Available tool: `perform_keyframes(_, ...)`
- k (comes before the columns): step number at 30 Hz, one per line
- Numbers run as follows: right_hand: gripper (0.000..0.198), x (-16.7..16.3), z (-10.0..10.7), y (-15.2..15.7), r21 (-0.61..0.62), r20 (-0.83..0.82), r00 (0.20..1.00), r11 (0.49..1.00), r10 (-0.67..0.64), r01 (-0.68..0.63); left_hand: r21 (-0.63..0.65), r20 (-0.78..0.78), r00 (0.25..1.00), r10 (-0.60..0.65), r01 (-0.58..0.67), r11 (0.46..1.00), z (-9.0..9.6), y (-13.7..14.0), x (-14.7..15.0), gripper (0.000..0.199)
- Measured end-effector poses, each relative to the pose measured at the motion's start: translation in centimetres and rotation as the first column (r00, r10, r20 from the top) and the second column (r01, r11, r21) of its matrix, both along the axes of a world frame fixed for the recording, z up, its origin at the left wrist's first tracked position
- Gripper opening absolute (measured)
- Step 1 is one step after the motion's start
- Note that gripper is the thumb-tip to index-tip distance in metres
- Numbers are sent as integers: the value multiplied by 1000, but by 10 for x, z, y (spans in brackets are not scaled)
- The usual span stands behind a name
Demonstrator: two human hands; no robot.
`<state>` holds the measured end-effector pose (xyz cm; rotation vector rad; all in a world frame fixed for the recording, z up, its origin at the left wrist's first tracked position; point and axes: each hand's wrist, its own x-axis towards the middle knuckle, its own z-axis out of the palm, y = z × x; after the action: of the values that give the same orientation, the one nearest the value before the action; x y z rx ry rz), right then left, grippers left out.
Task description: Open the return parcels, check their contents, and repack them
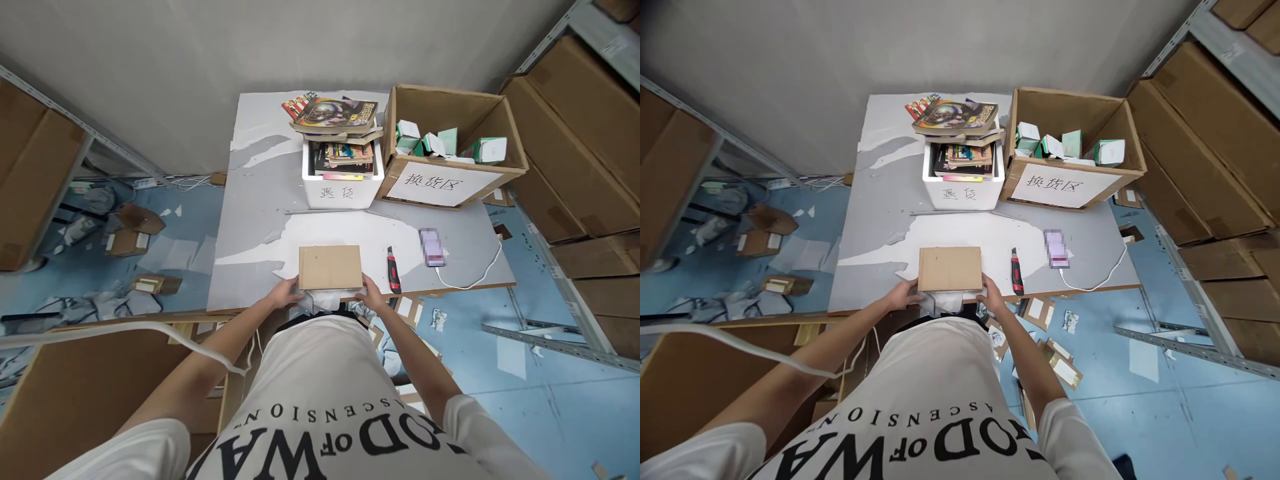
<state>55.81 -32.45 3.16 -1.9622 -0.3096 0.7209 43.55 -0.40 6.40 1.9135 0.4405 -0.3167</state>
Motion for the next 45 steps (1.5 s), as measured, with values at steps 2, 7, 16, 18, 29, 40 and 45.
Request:
perform_keyframes(2,72,4,4,9,15,-11,1000,1000,-7,7,3,-25,998,-60,60,998,0,-5,8,50)
perform_keyframes(7,60,9,18,18,-16,-27,999,999,-30,29,-1,5,998,-64,64,998,2,-14,11,45)
perform_keyframes(16,45,27,61,16,219,-38,999,975,37,-28,127,71,995,75,-84,988,35,-12,18,47)
perform_keyframes(18,40,29,70,20,230,-71,997,973,-8,25,195,86,990,108,-123,973,45,-13,23,51)
perform_keyframes(29,42,43,71,29,-263,15,993,958,-113,113,22,6,977,213,-213,977,48,-27,40,53)
perform_keyframes(40,47,38,65,30,-204,-47,982,964,-185,172,-271,-42,924,380,-376,886,22,-41,24,81)
perform_keyframes(45,50,34,54,13,81,-335,921,967,-201,241,-384,-2,971,239,-221,896,17,-39,12,92)
